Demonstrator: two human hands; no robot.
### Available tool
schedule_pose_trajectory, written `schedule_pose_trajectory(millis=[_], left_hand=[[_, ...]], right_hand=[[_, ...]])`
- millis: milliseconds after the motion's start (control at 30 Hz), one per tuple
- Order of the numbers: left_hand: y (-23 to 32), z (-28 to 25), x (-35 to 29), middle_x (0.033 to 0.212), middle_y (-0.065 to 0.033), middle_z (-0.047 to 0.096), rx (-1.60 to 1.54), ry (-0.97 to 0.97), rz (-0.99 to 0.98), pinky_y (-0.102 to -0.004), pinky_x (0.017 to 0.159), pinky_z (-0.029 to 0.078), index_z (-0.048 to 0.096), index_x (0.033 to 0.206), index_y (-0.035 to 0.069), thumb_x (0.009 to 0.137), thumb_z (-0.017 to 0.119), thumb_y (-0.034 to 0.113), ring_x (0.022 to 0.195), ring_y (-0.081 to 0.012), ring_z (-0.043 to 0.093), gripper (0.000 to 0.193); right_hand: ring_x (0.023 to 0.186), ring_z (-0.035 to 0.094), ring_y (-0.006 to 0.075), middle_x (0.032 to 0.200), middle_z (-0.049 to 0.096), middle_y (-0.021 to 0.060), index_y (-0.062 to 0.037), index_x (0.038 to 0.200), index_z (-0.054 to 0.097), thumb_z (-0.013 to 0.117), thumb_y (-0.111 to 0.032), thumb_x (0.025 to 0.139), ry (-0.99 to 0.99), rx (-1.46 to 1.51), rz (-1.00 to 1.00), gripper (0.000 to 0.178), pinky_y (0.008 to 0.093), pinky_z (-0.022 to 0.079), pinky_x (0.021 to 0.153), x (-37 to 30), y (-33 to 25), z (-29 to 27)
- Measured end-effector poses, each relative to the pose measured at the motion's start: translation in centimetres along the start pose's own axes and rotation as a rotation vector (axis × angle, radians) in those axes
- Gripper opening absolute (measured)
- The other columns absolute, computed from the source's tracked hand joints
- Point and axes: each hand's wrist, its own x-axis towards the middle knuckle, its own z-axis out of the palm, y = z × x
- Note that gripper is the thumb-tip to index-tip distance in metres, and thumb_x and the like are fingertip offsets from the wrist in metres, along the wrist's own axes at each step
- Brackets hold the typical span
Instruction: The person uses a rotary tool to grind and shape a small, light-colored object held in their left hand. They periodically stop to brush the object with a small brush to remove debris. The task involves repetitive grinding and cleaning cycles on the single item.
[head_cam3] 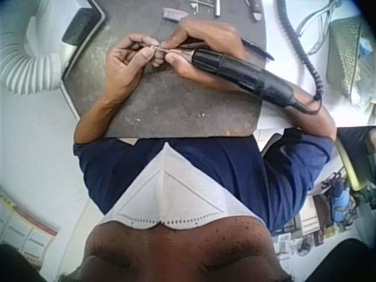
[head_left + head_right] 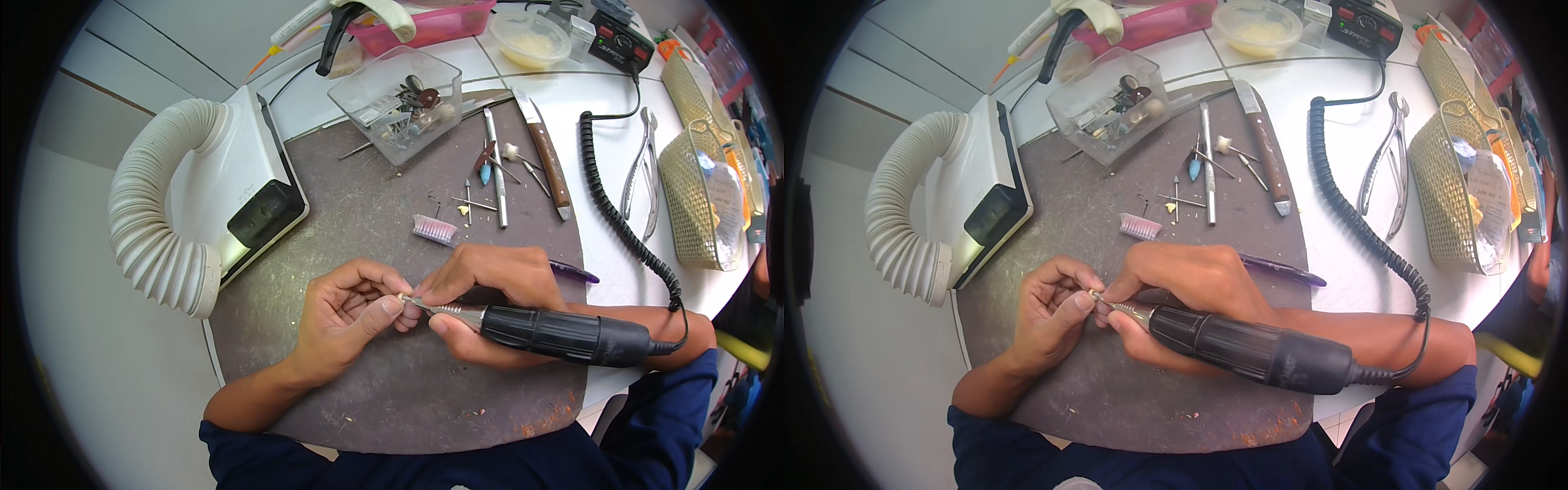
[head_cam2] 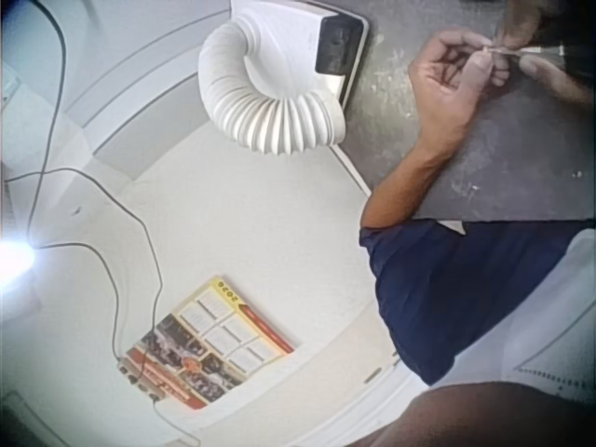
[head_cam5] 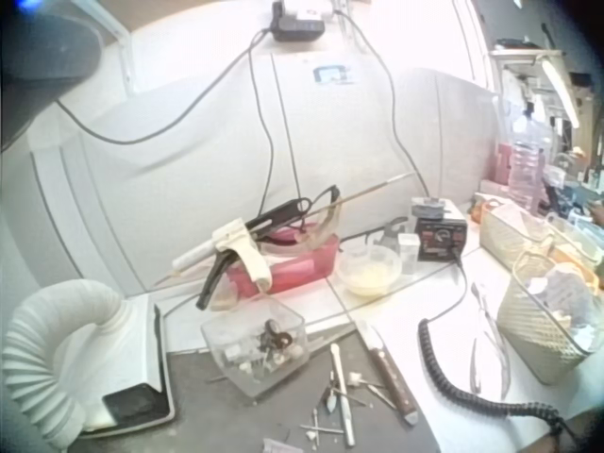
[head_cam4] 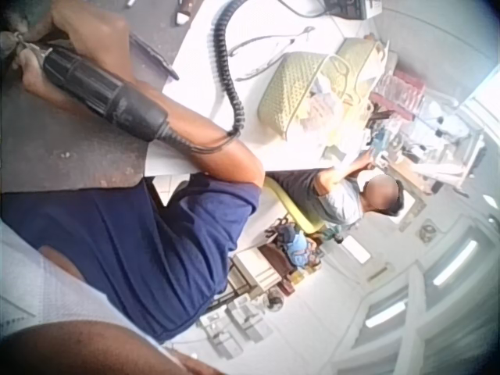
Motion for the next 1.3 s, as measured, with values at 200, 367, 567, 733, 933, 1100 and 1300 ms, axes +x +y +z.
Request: schedule_pose_trajectory(millis=[200,367,567,733,933,1100,1300], left_hand=[[-0.04,-0.12,0.01,0.095,-0.0131,0.065,0.007,-0.005,-0.003,-0.0268,0.079,0.055,0.055,0.108,-0.004,0.093,0.058,0.003,0.086,-0.0143,0.065,0.016],[0.05,-0.08,-0.02,0.095,-0.0132,0.065,0.018,0.004,-0.003,-0.0269,0.079,0.055,0.056,0.108,-0.004,0.093,0.058,0.003,0.086,-0.0145,0.065,0.016],[-0.04,-0.07,0.03,0.094,-0.0132,0.065,0.017,0.0,0.005,-0.027,0.079,0.055,0.056,0.107,-0.004,0.093,0.057,0.003,0.086,-0.0146,0.065,0.016],[-0.05,-0.06,0.02,0.094,-0.0129,0.066,0.011,0.005,0.006,-0.0272,0.079,0.055,0.056,0.108,-0.004,0.093,0.057,0.002,0.086,-0.0144,0.065,0.016],[-0.11,-0.1,0.0,0.095,-0.0129,0.065,0.0,0.006,0.012,-0.0269,0.078,0.054,0.056,0.107,-0.004,0.093,0.058,0.003,0.086,-0.0144,0.065,0.016],[-0.2,-0.02,-0.03,0.094,-0.0124,0.065,0.004,0.014,0.021,-0.027,0.078,0.054,0.055,0.107,-0.004,0.093,0.059,0.004,0.086,-0.0141,0.064,0.016],[-0.26,-0.04,-0.03,0.095,-0.0128,0.064,0.001,0.02,0.029,-0.027,0.079,0.054,0.055,0.107,-0.003,0.093,0.059,0.004,0.086,-0.0141,0.064,0.016]], right_hand=[[0.062,0.065,0.018,0.073,0.065,0.0095,0.0002,0.084,0.064,0.068,-0.004,0.078,0.01,0.018,0.0,0.009,0.0277,0.05,0.056,-0.01,0.16,0.1],[0.063,0.066,0.0183,0.073,0.065,0.0097,0.0004,0.085,0.064,0.069,-0.005,0.078,-0.012,-0.009,0.012,0.01,0.0276,0.05,0.056,-0.03,0.12,-0.08],[0.062,0.065,0.0185,0.072,0.065,0.0097,0.0004,0.085,0.064,0.069,-0.006,0.078,-0.007,-0.003,0.0,0.01,0.0275,0.05,0.056,-0.06,0.17,-0.09],[0.063,0.066,0.0183,0.074,0.066,0.0099,0.0003,0.085,0.064,0.068,-0.004,0.077,0.007,0.003,-0.004,0.009,0.0275,0.051,0.056,-0.08,0.24,0.05],[0.063,0.066,0.0197,0.075,0.066,0.0096,0.0001,0.085,0.064,0.067,-0.003,0.076,0.011,0.017,-0.027,0.01,0.0281,0.051,0.057,-0.08,0.25,-0.02],[0.063,0.066,0.0217,0.074,0.066,0.0099,-0.0001,0.086,0.064,0.069,-0.005,0.076,-0.002,0.004,-0.026,0.012,0.0291,0.051,0.057,-0.11,0.29,0.0],[0.062,0.065,0.0222,0.074,0.065,0.0108,0.0007,0.087,0.063,0.069,-0.005,0.076,-0.007,-0.01,-0.027,0.014,0.0291,0.05,0.056,-0.17,0.32,0.0]])
